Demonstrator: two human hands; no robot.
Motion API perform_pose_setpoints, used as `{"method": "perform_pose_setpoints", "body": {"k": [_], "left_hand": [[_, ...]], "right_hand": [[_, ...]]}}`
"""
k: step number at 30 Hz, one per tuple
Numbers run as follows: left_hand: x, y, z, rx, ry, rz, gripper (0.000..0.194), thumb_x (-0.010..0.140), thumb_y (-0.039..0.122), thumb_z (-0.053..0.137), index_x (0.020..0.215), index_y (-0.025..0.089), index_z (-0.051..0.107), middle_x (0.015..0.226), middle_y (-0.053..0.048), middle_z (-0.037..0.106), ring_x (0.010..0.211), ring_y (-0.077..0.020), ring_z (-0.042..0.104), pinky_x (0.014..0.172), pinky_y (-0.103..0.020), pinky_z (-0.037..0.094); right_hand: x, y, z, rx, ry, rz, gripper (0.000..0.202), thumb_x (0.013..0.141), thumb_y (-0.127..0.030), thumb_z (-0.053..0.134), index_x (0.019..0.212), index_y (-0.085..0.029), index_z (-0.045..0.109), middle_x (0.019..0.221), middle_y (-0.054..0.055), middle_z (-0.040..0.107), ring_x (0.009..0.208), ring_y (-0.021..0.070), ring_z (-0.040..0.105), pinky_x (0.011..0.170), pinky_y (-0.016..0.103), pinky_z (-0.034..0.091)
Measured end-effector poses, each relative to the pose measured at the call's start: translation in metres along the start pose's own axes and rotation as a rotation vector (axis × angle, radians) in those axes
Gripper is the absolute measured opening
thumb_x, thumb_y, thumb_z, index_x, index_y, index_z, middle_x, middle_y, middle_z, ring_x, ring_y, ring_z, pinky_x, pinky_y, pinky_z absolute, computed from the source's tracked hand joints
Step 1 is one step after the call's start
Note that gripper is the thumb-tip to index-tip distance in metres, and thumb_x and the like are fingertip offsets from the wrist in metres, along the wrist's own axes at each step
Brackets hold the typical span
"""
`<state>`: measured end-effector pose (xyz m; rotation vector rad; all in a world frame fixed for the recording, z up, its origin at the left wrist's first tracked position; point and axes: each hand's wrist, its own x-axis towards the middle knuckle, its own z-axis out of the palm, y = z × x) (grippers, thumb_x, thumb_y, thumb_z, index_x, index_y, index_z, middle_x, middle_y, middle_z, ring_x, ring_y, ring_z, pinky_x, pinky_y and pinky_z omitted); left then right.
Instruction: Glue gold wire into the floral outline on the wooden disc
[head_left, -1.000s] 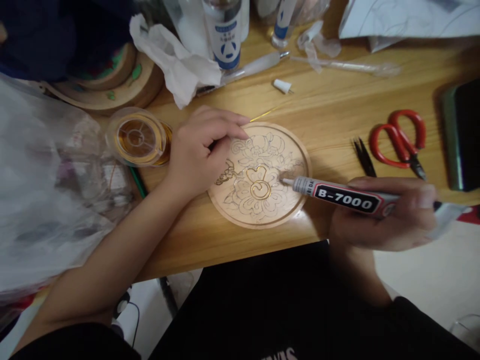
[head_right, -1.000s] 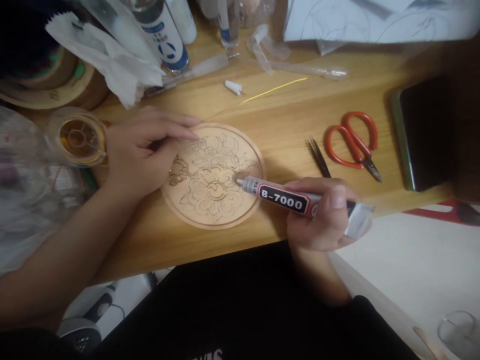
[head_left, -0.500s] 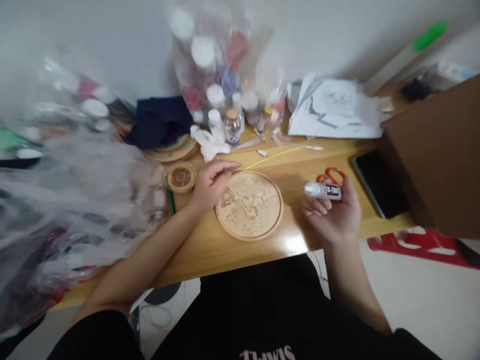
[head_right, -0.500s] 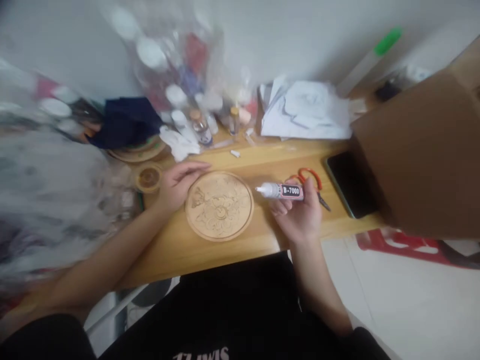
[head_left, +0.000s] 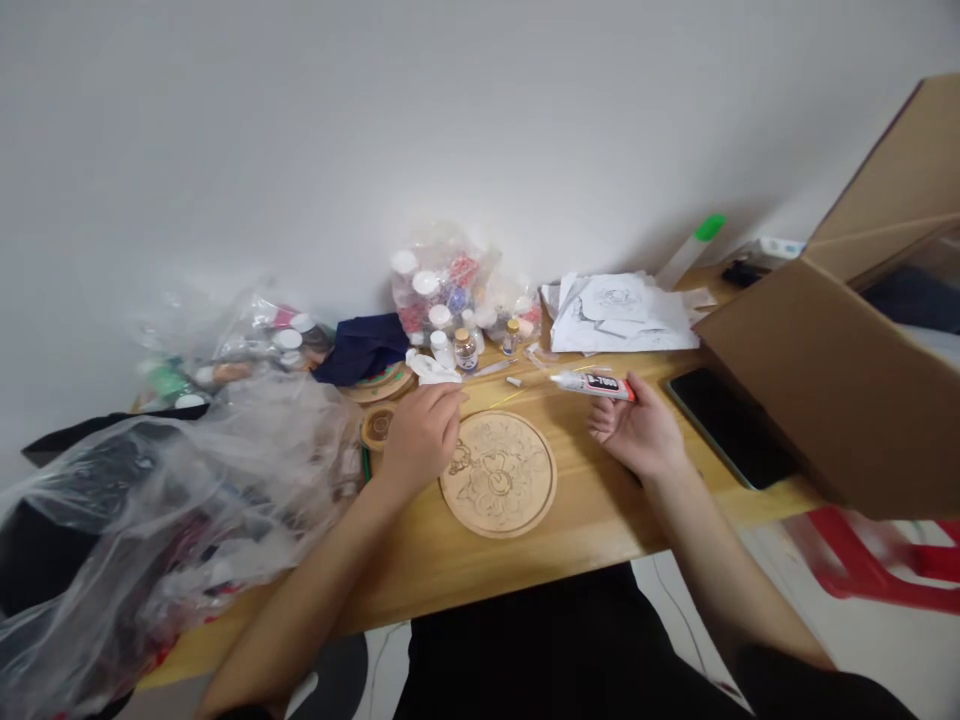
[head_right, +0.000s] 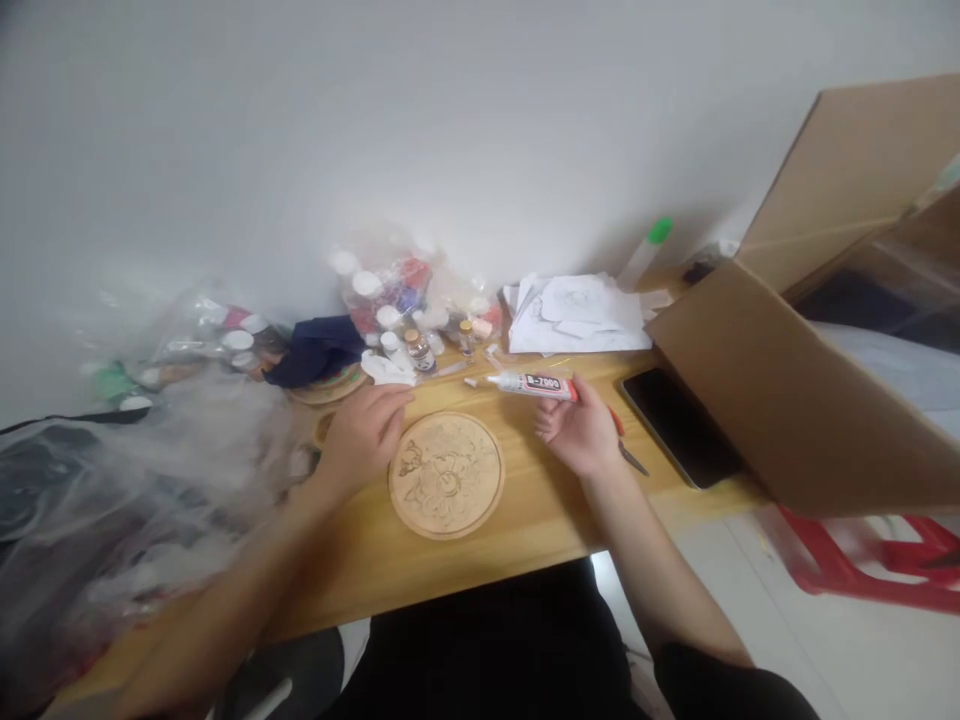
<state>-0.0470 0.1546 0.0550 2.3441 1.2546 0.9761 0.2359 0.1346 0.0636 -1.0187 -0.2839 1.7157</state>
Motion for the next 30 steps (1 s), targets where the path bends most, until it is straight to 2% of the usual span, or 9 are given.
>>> {"method": "perform_pose_setpoints", "body": {"k": [4, 7, 9, 12, 16, 18, 21, 26, 30], "left_hand": [[0.012, 0.021, -0.003, 0.036, -0.063, 0.029, 0.033, 0.092, 0.030, 0.059, 0.123, 0.020, 0.060, 0.123, -0.011, 0.068, 0.114, -0.0255, 0.064, 0.099, -0.045, 0.052], [0.032, 0.047, 0.006, 0.053, -0.094, 0.116, 0.045, 0.090, 0.040, 0.068, 0.129, 0.020, 0.055, 0.127, -0.011, 0.065, 0.119, -0.0251, 0.061, 0.102, -0.043, 0.050], [0.050, 0.064, 0.017, 0.096, -0.120, 0.191, 0.046, 0.090, 0.039, 0.069, 0.126, 0.015, 0.056, 0.125, -0.013, 0.065, 0.117, -0.0262, 0.061, 0.101, -0.043, 0.049], [0.077, 0.077, 0.037, 0.159, -0.290, 0.151, 0.040, 0.090, 0.030, 0.070, 0.124, 0.012, 0.059, 0.122, -0.014, 0.066, 0.115, -0.0265, 0.061, 0.098, -0.041, 0.049], [0.097, 0.072, 0.062, 0.161, -0.457, 0.120, 0.020, 0.096, 0.022, 0.060, 0.114, 0.014, 0.065, 0.109, -0.010, 0.070, 0.101, -0.0201, 0.065, 0.089, -0.033, 0.051], [0.099, 0.064, 0.072, 0.181, -0.491, 0.128, 0.018, 0.096, 0.020, 0.059, 0.111, 0.015, 0.066, 0.111, -0.010, 0.071, 0.102, -0.0194, 0.066, 0.089, -0.033, 0.050], [0.096, 0.057, 0.086, 0.246, -0.548, 0.147, 0.013, 0.095, 0.020, 0.059, 0.103, 0.014, 0.068, 0.106, -0.010, 0.072, 0.097, -0.0211, 0.067, 0.085, -0.033, 0.051], [0.098, 0.060, 0.107, 0.380, -0.594, 0.199, 0.015, 0.091, 0.020, 0.061, 0.097, 0.010, 0.070, 0.104, -0.015, 0.070, 0.102, -0.0288, 0.065, 0.085, -0.039, 0.049], [0.107, 0.059, 0.094, 0.452, -0.592, 0.210, 0.023, 0.089, 0.026, 0.065, 0.105, 0.010, 0.068, 0.110, -0.015, 0.068, 0.108, -0.0309, 0.062, 0.088, -0.040, 0.047]], "right_hand": [[0.008, -0.011, 0.014, -0.121, -0.023, 0.068, 0.048, 0.100, -0.045, 0.028, 0.078, -0.020, 0.062, 0.051, -0.002, 0.045, 0.040, 0.0109, 0.035, 0.043, 0.023, 0.028], [0.009, -0.019, 0.023, -0.191, -0.031, 0.063, 0.048, 0.099, -0.048, 0.028, 0.081, -0.020, 0.063, 0.050, -0.003, 0.044, 0.041, 0.0109, 0.035, 0.044, 0.022, 0.027], [0.010, -0.022, 0.026, -0.236, -0.023, 0.048, 0.049, 0.099, -0.047, 0.026, 0.082, -0.020, 0.063, 0.049, -0.003, 0.044, 0.041, 0.0110, 0.035, 0.044, 0.022, 0.027], [0.016, -0.025, 0.020, -0.306, -0.002, 0.021, 0.049, 0.099, -0.048, 0.027, 0.083, -0.019, 0.062, 0.049, -0.003, 0.044, 0.041, 0.0107, 0.035, 0.044, 0.022, 0.028], [0.025, -0.030, -0.005, -0.467, 0.097, -0.087, 0.060, 0.092, -0.068, 0.035, 0.088, -0.016, 0.065, 0.052, -0.002, 0.050, 0.040, 0.0109, 0.040, 0.041, 0.024, 0.028], [0.029, -0.034, -0.022, -0.613, 0.275, -0.282, 0.068, 0.086, -0.077, 0.038, 0.088, -0.016, 0.066, 0.053, -0.001, 0.052, 0.040, 0.0112, 0.042, 0.040, 0.025, 0.028], [0.032, -0.040, -0.040, -0.692, 0.500, -0.554, 0.064, 0.083, -0.077, 0.044, 0.082, -0.017, 0.067, 0.056, 0.000, 0.053, 0.043, 0.0104, 0.043, 0.043, 0.025, 0.030], [0.031, -0.042, -0.047, -0.597, 0.441, -0.631, 0.059, 0.082, -0.073, 0.047, 0.069, -0.018, 0.064, 0.056, 0.002, 0.054, 0.041, 0.0104, 0.042, 0.041, 0.027, 0.029], [0.033, -0.036, -0.047, -0.612, 0.392, -0.646, 0.055, 0.078, -0.072, 0.054, 0.066, -0.019, 0.064, 0.053, 0.001, 0.053, 0.042, 0.0101, 0.043, 0.042, 0.026, 0.030]]}}
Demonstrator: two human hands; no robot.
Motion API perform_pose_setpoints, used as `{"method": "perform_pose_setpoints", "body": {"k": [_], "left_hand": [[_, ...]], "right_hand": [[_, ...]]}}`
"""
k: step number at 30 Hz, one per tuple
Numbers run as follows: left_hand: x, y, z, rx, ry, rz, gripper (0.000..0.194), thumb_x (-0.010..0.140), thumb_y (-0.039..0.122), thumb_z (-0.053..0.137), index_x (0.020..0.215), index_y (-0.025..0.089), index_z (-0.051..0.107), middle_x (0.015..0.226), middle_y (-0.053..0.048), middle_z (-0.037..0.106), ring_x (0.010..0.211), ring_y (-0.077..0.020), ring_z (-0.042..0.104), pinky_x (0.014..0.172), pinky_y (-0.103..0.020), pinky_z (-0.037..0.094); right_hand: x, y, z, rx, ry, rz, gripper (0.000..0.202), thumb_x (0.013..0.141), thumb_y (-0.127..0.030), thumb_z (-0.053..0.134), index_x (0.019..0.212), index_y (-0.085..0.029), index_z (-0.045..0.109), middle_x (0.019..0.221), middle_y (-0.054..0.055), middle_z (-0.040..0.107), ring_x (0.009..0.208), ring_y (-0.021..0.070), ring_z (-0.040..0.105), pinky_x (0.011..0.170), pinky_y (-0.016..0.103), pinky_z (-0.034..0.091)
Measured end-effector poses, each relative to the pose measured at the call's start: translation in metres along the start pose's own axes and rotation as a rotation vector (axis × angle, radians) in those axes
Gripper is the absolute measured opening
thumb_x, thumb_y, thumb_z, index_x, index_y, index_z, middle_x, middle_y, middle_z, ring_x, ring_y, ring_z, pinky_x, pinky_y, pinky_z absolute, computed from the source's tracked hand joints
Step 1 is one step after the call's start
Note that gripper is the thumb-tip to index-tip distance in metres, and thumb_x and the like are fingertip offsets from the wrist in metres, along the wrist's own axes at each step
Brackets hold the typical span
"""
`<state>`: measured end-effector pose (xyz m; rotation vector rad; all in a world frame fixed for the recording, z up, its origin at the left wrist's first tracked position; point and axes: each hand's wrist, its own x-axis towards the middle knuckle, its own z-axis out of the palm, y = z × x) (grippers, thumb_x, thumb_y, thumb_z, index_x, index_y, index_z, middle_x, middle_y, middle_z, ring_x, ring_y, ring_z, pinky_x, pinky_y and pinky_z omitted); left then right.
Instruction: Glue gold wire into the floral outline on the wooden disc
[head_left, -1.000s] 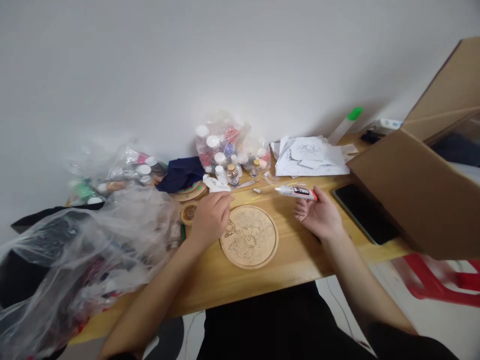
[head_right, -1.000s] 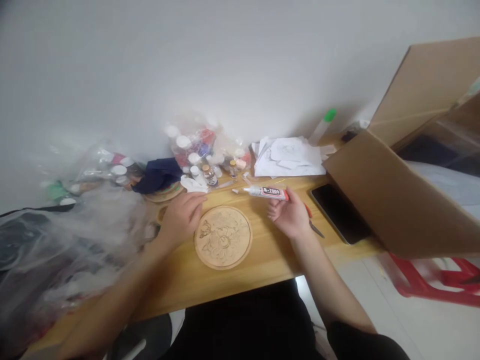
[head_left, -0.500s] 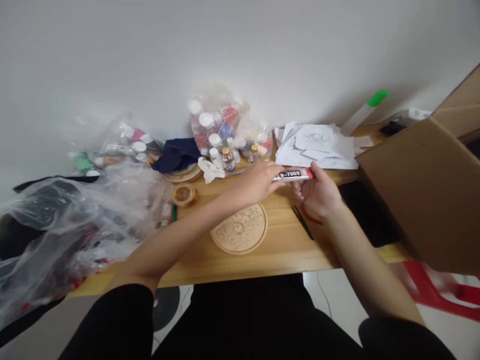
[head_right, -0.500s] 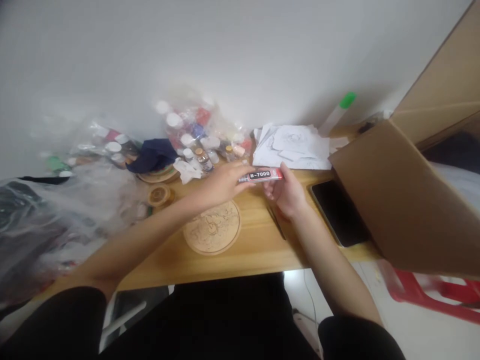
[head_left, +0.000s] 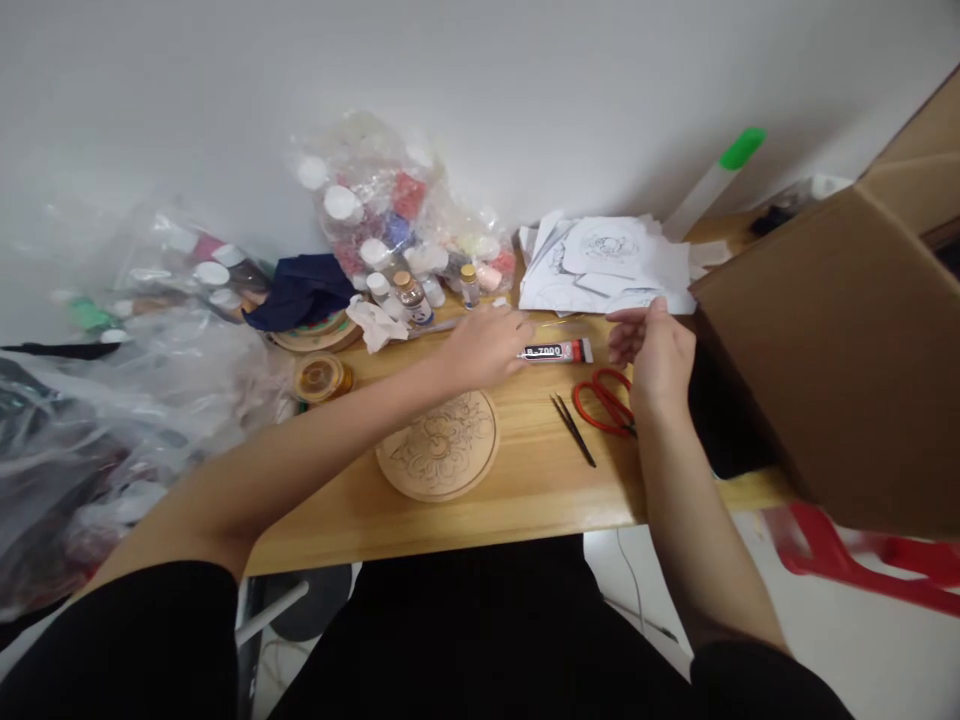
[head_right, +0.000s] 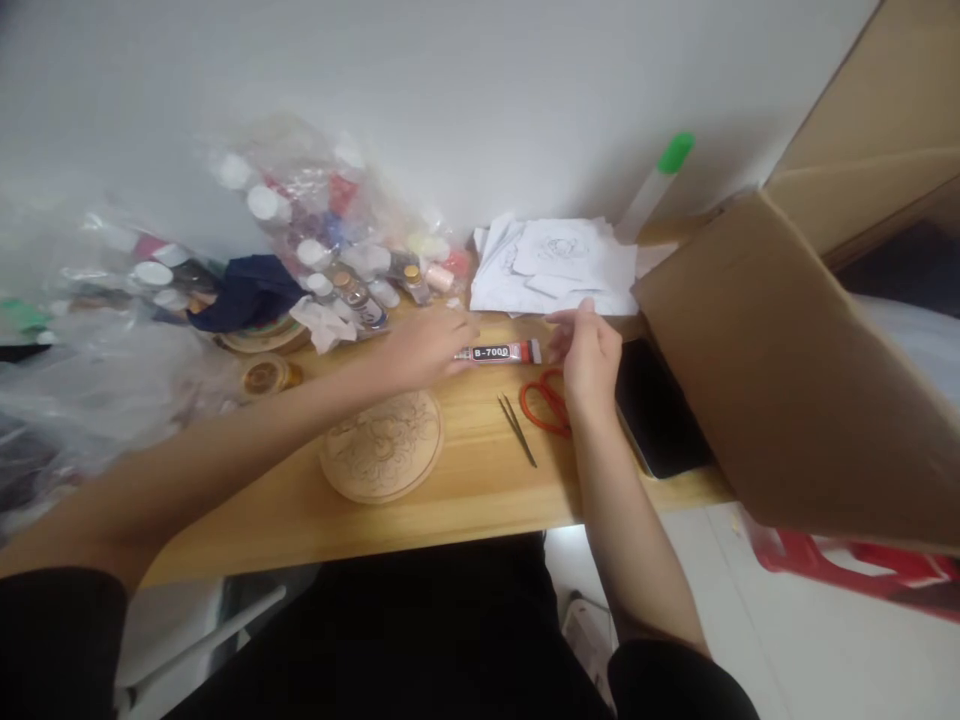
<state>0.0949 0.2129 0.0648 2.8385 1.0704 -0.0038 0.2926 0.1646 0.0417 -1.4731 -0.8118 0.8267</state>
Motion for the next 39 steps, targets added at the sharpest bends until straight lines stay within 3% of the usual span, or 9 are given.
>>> {"method": "perform_pose_setpoints", "body": {"k": [3, 7, 9, 11, 15, 22, 28, 33, 39], "left_hand": [[-0.027, -0.018, -0.024, 0.048, 0.050, -0.100, 0.029, 0.093, 0.032, 0.060, 0.112, 0.010, 0.066, 0.107, -0.014, 0.068, 0.105, -0.0305, 0.062, 0.086, -0.041, 0.048], [-0.103, -0.029, -0.044, 0.049, 0.245, -0.284, 0.029, 0.099, 0.033, 0.046, 0.109, 0.015, 0.066, 0.102, -0.011, 0.069, 0.100, -0.0254, 0.063, 0.085, -0.037, 0.049], [-0.147, -0.022, -0.041, 0.031, 0.269, -0.310, 0.036, 0.101, 0.038, 0.040, 0.101, 0.015, 0.067, 0.094, -0.010, 0.070, 0.091, -0.0252, 0.064, 0.079, -0.037, 0.050], [-0.184, -0.011, -0.031, 0.009, 0.170, -0.383, 0.038, 0.101, 0.038, 0.036, 0.098, 0.018, 0.068, 0.090, -0.009, 0.069, 0.086, -0.0252, 0.064, 0.074, -0.038, 0.050], [-0.227, 0.006, -0.005, 0.046, 0.103, -0.621, 0.037, 0.099, 0.031, 0.034, 0.092, 0.018, 0.068, 0.092, -0.010, 0.071, 0.085, -0.0254, 0.067, 0.074, -0.038, 0.051], [-0.221, 0.006, 0.014, 0.205, -0.016, -0.922, 0.027, 0.097, 0.033, 0.044, 0.092, 0.018, 0.066, 0.091, -0.010, 0.070, 0.075, -0.0246, 0.066, 0.056, -0.031, 0.040], [-0.208, 0.006, 0.013, 0.191, -0.109, -0.959, 0.029, 0.099, 0.029, 0.041, 0.097, 0.013, 0.066, 0.099, -0.014, 0.069, 0.080, -0.0273, 0.069, 0.056, -0.030, 0.040], [-0.206, 0.001, 0.021, 0.182, -0.076, -0.929, 0.031, 0.097, 0.016, 0.034, 0.098, 0.013, 0.064, 0.098, -0.015, 0.068, 0.075, -0.0272, 0.069, 0.051, -0.030, 0.038], [-0.204, 0.002, 0.029, 0.182, 0.019, -0.930, 0.033, 0.096, 0.011, 0.029, 0.096, 0.014, 0.062, 0.093, -0.015, 0.068, 0.074, -0.0262, 0.069, 0.050, -0.030, 0.037]], "right_hand": [[0.000, 0.005, 0.001, -0.042, -0.043, -0.026, 0.049, 0.073, -0.067, 0.064, 0.067, -0.018, 0.065, 0.051, -0.002, 0.050, 0.043, 0.0091, 0.043, 0.043, 0.024, 0.030], [-0.011, 0.001, -0.003, -0.184, -0.080, -0.106, 0.044, 0.079, -0.060, 0.061, 0.068, -0.018, 0.065, 0.052, -0.002, 0.052, 0.046, 0.0096, 0.044, 0.049, 0.025, 0.033], [-0.026, -0.006, -0.009, -0.404, -0.124, -0.168, 0.048, 0.087, -0.060, 0.049, 0.067, -0.019, 0.064, 0.055, 0.000, 0.056, 0.051, 0.0123, 0.048, 0.054, 0.027, 0.035], [-0.046, -0.014, -0.013, -0.734, -0.200, -0.195, 0.047, 0.088, -0.059, 0.050, 0.065, -0.020, 0.063, 0.057, 0.003, 0.058, 0.055, 0.0151, 0.050, 0.055, 0.028, 0.032], [-0.074, -0.016, -0.013, -1.092, -0.388, -0.187, 0.024, 0.080, -0.042, 0.061, 0.067, -0.021, 0.062, 0.066, 0.004, 0.062, 0.055, 0.0159, 0.046, 0.053, 0.028, 0.026], [-0.076, 0.007, -0.005, -1.239, -0.382, -0.235, 0.009, 0.074, -0.023, 0.057, 0.066, -0.021, 0.054, 0.067, 0.005, 0.061, 0.057, 0.0167, 0.046, 0.053, 0.030, 0.028], [-0.078, 0.008, -0.005, -1.284, -0.373, -0.241, 0.011, 0.076, -0.026, 0.058, 0.067, -0.020, 0.059, 0.073, 0.008, 0.064, 0.060, 0.0197, 0.051, 0.055, 0.032, 0.030], [-0.082, 0.002, -0.002, -1.234, -0.323, -0.234, 0.014, 0.080, -0.029, 0.055, 0.078, -0.019, 0.065, 0.079, 0.011, 0.069, 0.064, 0.0229, 0.056, 0.057, 0.033, 0.034], [-0.093, -0.011, 0.002, -1.046, -0.276, -0.399, 0.025, 0.080, -0.035, 0.052, 0.092, -0.019, 0.068, 0.091, 0.013, 0.073, 0.080, 0.0266, 0.065, 0.063, 0.034, 0.043]]}}
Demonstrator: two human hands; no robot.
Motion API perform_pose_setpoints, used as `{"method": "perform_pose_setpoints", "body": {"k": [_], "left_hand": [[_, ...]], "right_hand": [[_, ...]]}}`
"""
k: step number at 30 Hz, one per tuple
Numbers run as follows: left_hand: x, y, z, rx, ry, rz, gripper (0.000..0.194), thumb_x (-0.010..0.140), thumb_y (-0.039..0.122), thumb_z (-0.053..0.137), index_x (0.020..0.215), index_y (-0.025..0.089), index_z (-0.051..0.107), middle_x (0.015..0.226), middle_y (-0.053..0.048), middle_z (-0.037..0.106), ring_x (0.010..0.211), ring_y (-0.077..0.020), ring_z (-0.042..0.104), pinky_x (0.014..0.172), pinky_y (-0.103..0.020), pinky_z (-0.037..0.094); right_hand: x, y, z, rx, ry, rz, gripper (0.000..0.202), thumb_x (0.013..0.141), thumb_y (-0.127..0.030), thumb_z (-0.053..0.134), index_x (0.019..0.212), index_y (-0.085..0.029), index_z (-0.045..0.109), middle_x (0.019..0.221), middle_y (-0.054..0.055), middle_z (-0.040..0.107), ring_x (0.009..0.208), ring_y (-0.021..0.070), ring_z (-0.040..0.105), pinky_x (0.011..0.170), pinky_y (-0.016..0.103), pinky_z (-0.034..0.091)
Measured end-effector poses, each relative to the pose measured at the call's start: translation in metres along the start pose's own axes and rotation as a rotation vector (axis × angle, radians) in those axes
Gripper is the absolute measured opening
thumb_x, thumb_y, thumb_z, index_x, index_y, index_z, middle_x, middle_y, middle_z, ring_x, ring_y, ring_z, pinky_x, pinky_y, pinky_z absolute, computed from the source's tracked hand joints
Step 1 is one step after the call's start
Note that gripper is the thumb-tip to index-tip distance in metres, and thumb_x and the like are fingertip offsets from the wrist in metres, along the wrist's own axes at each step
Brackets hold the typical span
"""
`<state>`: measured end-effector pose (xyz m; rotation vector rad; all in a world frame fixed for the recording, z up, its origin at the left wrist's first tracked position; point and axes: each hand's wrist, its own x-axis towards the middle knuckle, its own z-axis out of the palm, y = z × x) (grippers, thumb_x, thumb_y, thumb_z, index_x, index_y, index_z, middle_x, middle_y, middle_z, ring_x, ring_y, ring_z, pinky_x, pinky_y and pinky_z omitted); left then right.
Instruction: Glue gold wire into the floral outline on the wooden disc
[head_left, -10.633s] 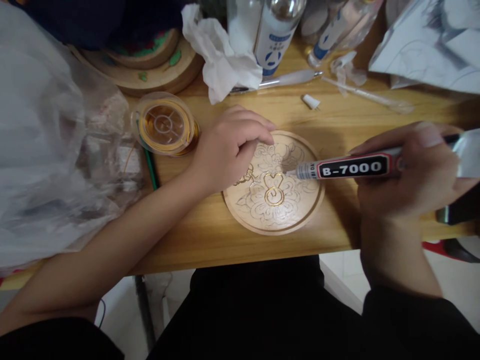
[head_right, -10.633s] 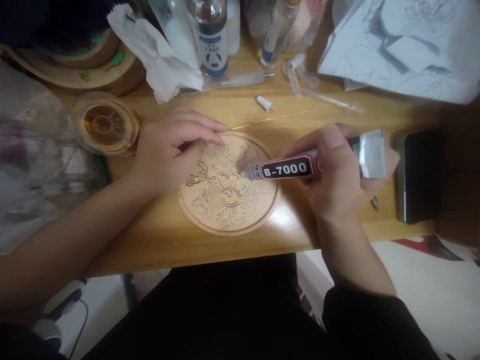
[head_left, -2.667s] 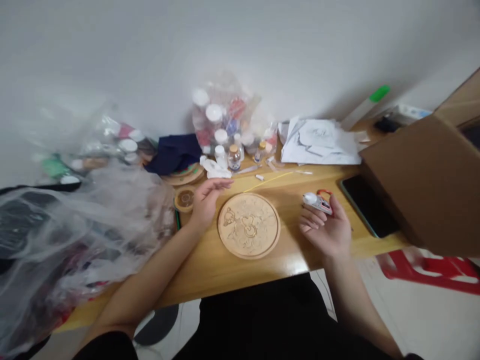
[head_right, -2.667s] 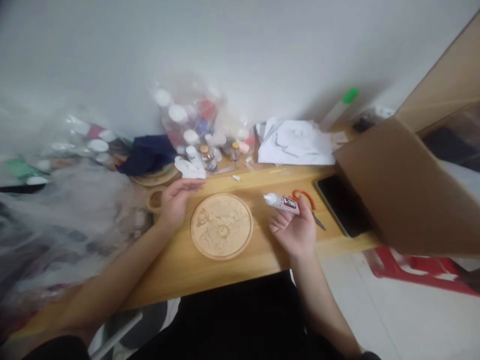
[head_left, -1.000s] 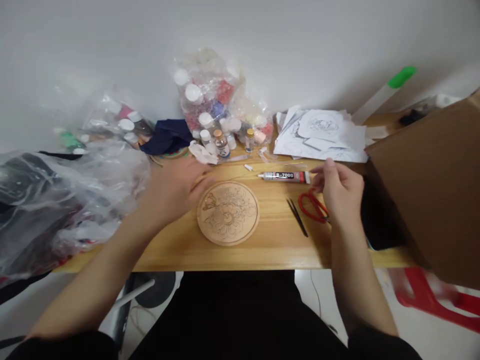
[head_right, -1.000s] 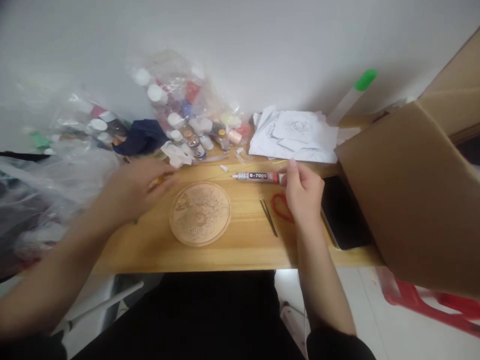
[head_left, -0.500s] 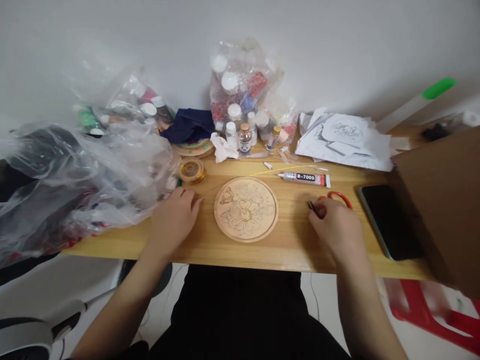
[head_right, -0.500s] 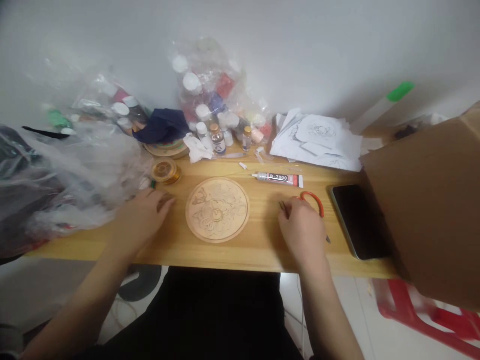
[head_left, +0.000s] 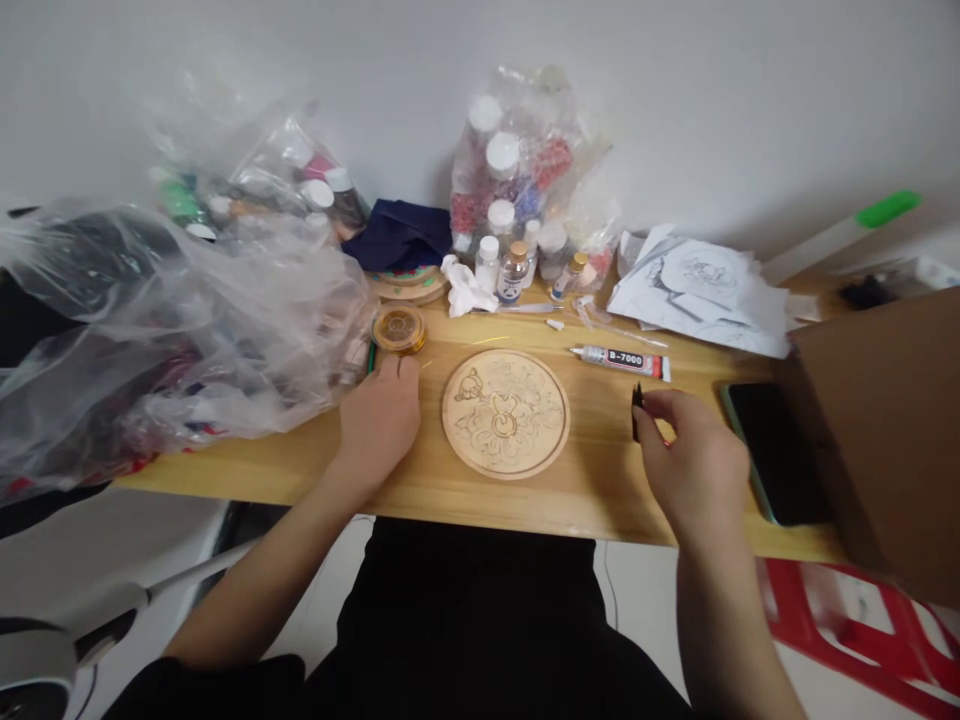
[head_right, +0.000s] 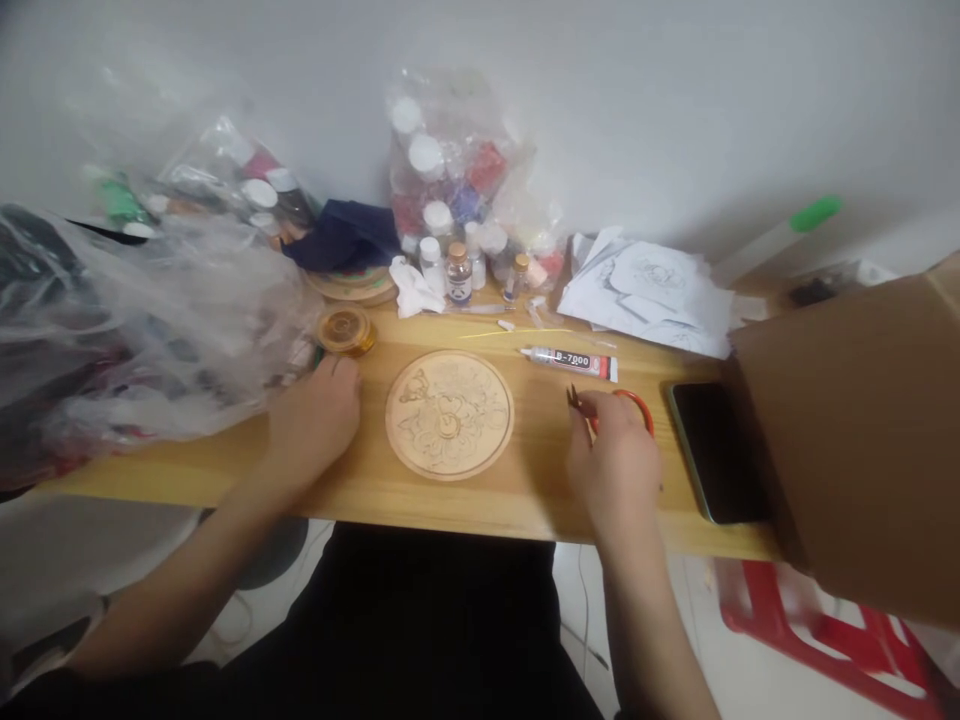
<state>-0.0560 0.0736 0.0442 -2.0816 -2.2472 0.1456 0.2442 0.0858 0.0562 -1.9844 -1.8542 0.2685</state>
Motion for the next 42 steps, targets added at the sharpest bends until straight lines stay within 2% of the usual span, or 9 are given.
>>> {"method": "perform_pose_setpoints", "body": {"k": [8, 13, 20, 24, 28, 32, 34, 36, 42], "left_hand": [[-0.004, 0.007, 0.002, -0.133, 0.209, 0.036, 0.028, 0.097, 0.018, 0.035, 0.083, 0.017, 0.059, 0.082, -0.011, 0.065, 0.065, -0.0217, 0.061, 0.048, -0.030, 0.029], [-0.007, 0.008, -0.005, -0.180, 0.281, 0.084, 0.031, 0.099, 0.021, 0.032, 0.081, 0.018, 0.057, 0.080, -0.009, 0.064, 0.062, -0.0189, 0.057, 0.051, -0.030, 0.033], [-0.017, 0.010, -0.015, -0.270, 0.477, 0.180, 0.030, 0.101, 0.023, 0.033, 0.083, 0.020, 0.057, 0.077, -0.006, 0.063, 0.064, -0.0182, 0.058, 0.056, -0.030, 0.042], [-0.031, 0.008, -0.022, -0.360, 0.617, 0.251, 0.022, 0.098, 0.020, 0.040, 0.083, 0.023, 0.056, 0.076, -0.004, 0.065, 0.065, -0.0170, 0.061, 0.057, -0.029, 0.047], [-0.050, 0.007, -0.029, -0.357, 0.602, 0.341, 0.020, 0.096, 0.015, 0.043, 0.085, 0.023, 0.058, 0.075, -0.003, 0.068, 0.064, -0.0162, 0.062, 0.057, -0.029, 0.050], [-0.068, 0.009, -0.021, -0.371, 0.559, 0.424, 0.019, 0.095, 0.012, 0.045, 0.087, 0.021, 0.059, 0.077, -0.003, 0.069, 0.063, -0.0147, 0.062, 0.056, -0.027, 0.049], [-0.076, 0.010, -0.014, -0.366, 0.535, 0.445, 0.019, 0.093, 0.009, 0.046, 0.087, 0.020, 0.060, 0.076, -0.002, 0.069, 0.060, -0.0142, 0.060, 0.054, -0.027, 0.047], [-0.082, 0.012, -0.008, -0.351, 0.511, 0.486, 0.021, 0.091, 0.006, 0.045, 0.085, 0.019, 0.061, 0.075, -0.002, 0.068, 0.058, -0.0139, 0.058, 0.053, -0.027, 0.044], [-0.090, 0.019, 0.001, -0.358, 0.471, 0.555, 0.024, 0.091, 0.006, 0.044, 0.087, 0.018, 0.065, 0.073, -0.001, 0.066, 0.057, -0.0130, 0.054, 0.052, -0.027, 0.039]], "right_hand": [[-0.003, -0.006, 0.023, -0.082, -0.047, -0.122, 0.026, 0.083, -0.027, 0.047, 0.092, -0.017, 0.069, 0.088, 0.013, 0.072, 0.079, 0.0254, 0.065, 0.068, 0.036, 0.047], [0.001, -0.013, 0.032, -0.120, -0.097, -0.165, 0.036, 0.086, -0.029, 0.049, 0.111, -0.011, 0.069, 0.102, 0.018, 0.068, 0.091, 0.0303, 0.062, 0.081, 0.042, 0.048], [0.020, -0.014, 0.037, -0.071, -0.192, -0.204, 0.023, 0.086, -0.022, 0.049, 0.092, -0.018, 0.070, 0.092, 0.012, 0.069, 0.090, 0.0273, 0.060, 0.081, 0.040, 0.048], [0.018, -0.007, 0.014, 0.035, -0.225, -0.215, 0.016, 0.087, -0.026, 0.052, 0.092, -0.019, 0.065, 0.092, 0.009, 0.070, 0.088, 0.0241, 0.065, 0.077, 0.037, 0.051], [-0.003, -0.005, -0.030, 0.317, -0.326, -0.316, 0.015, 0.094, -0.034, 0.052, 0.098, -0.022, 0.059, 0.083, 0.004, 0.066, 0.075, 0.0173, 0.066, 0.068, 0.030, 0.053], [-0.033, -0.019, -0.055, 0.412, -0.732, -0.556, 0.015, 0.098, -0.024, 0.047, 0.110, -0.025, 0.055, 0.094, 0.003, 0.066, 0.081, 0.0124, 0.066, 0.070, 0.023, 0.056], [-0.048, -0.032, -0.056, 0.449, -0.834, -0.623, 0.019, 0.097, -0.021, 0.048, 0.114, -0.027, 0.054, 0.099, 0.001, 0.067, 0.087, 0.0110, 0.067, 0.075, 0.021, 0.057], [-0.060, -0.046, -0.050, 0.485, -0.785, -0.664, 0.020, 0.096, -0.022, 0.053, 0.116, -0.027, 0.054, 0.101, 0.001, 0.068, 0.091, 0.0108, 0.067, 0.078, 0.020, 0.057], [-0.063, -0.065, -0.020, 0.178, -0.305, -0.739, 0.016, 0.096, -0.026, 0.055, 0.107, -0.016, 0.061, 0.101, 0.010, 0.071, 0.086, 0.0204, 0.070, 0.070, 0.032, 0.058]]}}
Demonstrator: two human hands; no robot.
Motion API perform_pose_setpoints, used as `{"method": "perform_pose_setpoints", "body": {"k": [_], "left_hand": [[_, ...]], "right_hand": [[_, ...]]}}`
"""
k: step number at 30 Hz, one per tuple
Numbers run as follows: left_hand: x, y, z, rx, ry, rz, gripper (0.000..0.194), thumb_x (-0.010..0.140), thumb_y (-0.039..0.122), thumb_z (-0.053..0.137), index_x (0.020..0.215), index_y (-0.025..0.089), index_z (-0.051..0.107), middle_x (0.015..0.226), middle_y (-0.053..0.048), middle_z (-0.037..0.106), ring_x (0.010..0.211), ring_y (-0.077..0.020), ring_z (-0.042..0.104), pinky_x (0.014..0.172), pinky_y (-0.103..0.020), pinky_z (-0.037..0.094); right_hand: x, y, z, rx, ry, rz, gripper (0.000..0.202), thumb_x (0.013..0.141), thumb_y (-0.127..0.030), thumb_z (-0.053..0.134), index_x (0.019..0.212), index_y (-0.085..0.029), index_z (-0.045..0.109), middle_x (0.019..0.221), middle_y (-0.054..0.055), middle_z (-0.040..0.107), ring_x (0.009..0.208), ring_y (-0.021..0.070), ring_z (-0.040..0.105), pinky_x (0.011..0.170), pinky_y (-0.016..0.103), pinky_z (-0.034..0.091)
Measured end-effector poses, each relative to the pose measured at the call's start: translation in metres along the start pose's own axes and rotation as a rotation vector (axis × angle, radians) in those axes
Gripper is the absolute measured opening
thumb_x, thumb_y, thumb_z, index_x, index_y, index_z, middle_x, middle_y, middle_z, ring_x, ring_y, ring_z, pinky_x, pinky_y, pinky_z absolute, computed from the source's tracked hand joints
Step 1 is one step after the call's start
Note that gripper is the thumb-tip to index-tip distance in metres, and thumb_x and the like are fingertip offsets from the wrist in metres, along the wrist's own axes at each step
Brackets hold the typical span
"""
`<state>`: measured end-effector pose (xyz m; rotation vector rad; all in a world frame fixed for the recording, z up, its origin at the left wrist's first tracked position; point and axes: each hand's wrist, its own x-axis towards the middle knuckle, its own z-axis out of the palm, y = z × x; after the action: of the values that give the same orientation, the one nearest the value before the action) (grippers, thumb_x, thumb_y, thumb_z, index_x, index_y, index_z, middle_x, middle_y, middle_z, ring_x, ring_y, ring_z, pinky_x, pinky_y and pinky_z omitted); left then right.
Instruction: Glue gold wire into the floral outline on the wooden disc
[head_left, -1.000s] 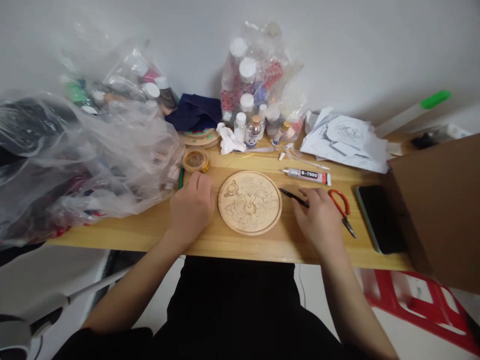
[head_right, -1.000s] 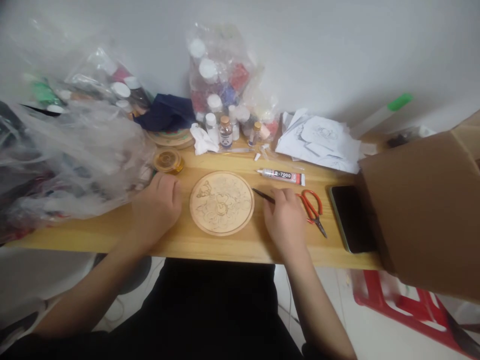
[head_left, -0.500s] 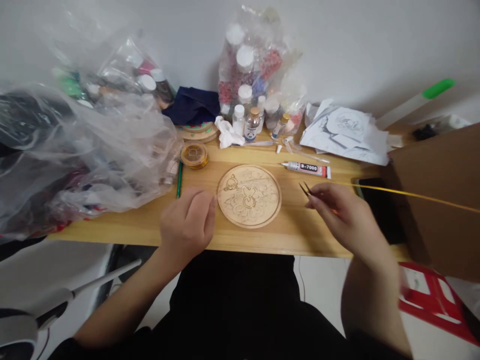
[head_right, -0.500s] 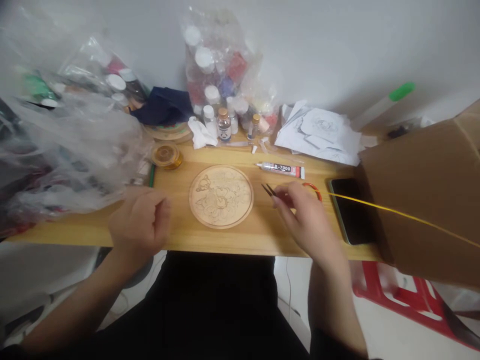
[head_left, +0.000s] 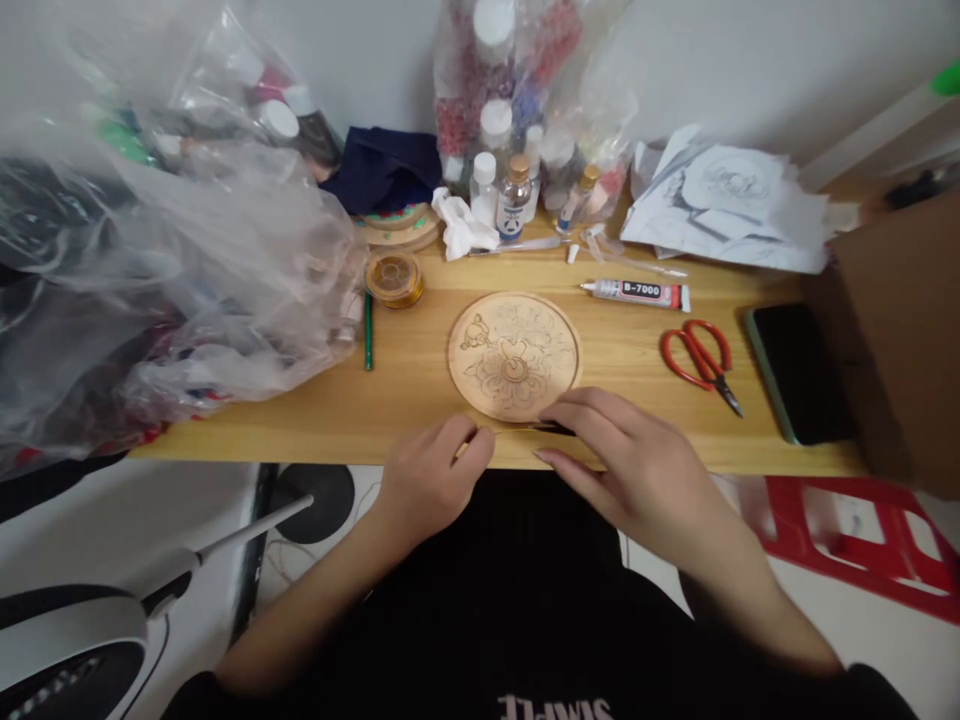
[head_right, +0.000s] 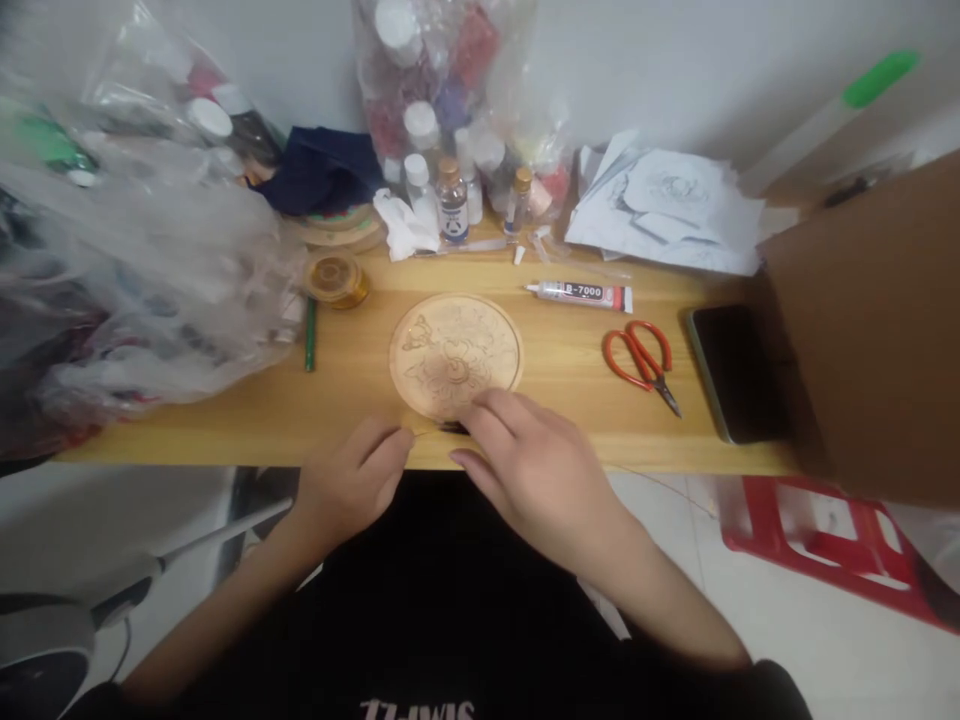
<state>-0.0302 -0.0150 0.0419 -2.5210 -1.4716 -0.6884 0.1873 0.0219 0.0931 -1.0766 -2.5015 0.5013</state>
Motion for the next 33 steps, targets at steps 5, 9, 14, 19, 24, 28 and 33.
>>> {"method": "perform_pose_setpoints", "body": {"k": [5, 9, 14, 19, 24, 28, 33], "left_hand": [[-0.004, 0.007, 0.007, -0.040, 0.042, -0.029, 0.020, 0.093, 0.010, 0.046, 0.089, 0.017, 0.065, 0.073, -0.001, 0.063, 0.058, -0.0127, 0.051, 0.051, -0.027, 0.035], [-0.007, 0.012, 0.014, -0.084, 0.059, -0.072, 0.021, 0.100, 0.024, 0.043, 0.095, 0.016, 0.061, 0.083, -0.006, 0.065, 0.070, -0.0160, 0.058, 0.060, -0.027, 0.045], [-0.004, 0.008, 0.038, -0.002, 0.089, -0.490, 0.047, 0.098, 0.040, 0.047, 0.129, 0.005, 0.048, 0.125, -0.028, 0.060, 0.117, -0.0392, 0.057, 0.092, -0.055, 0.049], [0.002, -0.003, 0.056, -0.086, -0.042, -0.464, 0.063, 0.095, 0.031, 0.046, 0.148, 0.001, 0.028, 0.144, -0.033, 0.048, 0.140, -0.0418, 0.042, 0.108, -0.063, 0.038], [0.003, -0.020, 0.046, -0.165, -0.148, -0.281, 0.059, 0.091, 0.015, 0.041, 0.149, 0.006, 0.033, 0.149, -0.024, 0.048, 0.144, -0.0311, 0.041, 0.114, -0.054, 0.037], [0.004, -0.037, 0.040, -0.240, -0.233, -0.131, 0.057, 0.088, 0.008, 0.040, 0.145, 0.013, 0.043, 0.147, -0.014, 0.055, 0.141, -0.0220, 0.046, 0.115, -0.042, 0.038], [0.000, -0.043, 0.043, -0.301, -0.196, -0.098, 0.050, 0.090, 0.006, 0.038, 0.137, 0.014, 0.051, 0.141, -0.012, 0.060, 0.136, -0.0217, 0.052, 0.112, -0.042, 0.042]], "right_hand": [[-0.005, 0.013, 0.011, -0.087, 0.054, -0.067, 0.017, 0.096, -0.015, 0.050, 0.099, -0.017, 0.066, 0.088, 0.003, 0.075, 0.076, 0.0167, 0.072, 0.062, 0.026, 0.056], [-0.018, 0.023, 0.006, -0.167, 0.127, -0.086, 0.015, 0.093, -0.012, 0.054, 0.096, -0.016, 0.068, 0.087, 0.004, 0.076, 0.073, 0.0166, 0.072, 0.061, 0.026, 0.055], [-0.031, 0.034, -0.007, -0.258, 0.258, -0.078, 0.010, 0.090, -0.011, 0.058, 0.092, -0.015, 0.067, 0.080, 0.004, 0.073, 0.069, 0.0152, 0.070, 0.060, 0.024, 0.052], [-0.038, 0.030, -0.009, -0.304, 0.330, -0.086, 0.009, 0.091, -0.014, 0.058, 0.090, -0.017, 0.067, 0.077, 0.002, 0.073, 0.068, 0.0137, 0.070, 0.060, 0.022, 0.051], [-0.044, 0.028, -0.002, -0.257, 0.316, -0.073, 0.011, 0.091, -0.013, 0.057, 0.091, -0.017, 0.067, 0.076, 0.002, 0.073, 0.066, 0.0134, 0.069, 0.060, 0.023, 0.052], [-0.043, 0.035, 0.005, -0.222, 0.309, -0.067, 0.010, 0.089, -0.014, 0.058, 0.089, -0.018, 0.068, 0.075, 0.002, 0.073, 0.065, 0.0135, 0.068, 0.060, 0.024, 0.052], [-0.034, 0.049, 0.013, -0.271, 0.286, -0.095, 0.013, 0.089, -0.016, 0.056, 0.086, -0.018, 0.068, 0.071, 0.002, 0.072, 0.063, 0.0145, 0.067, 0.055, 0.024, 0.050]]}}
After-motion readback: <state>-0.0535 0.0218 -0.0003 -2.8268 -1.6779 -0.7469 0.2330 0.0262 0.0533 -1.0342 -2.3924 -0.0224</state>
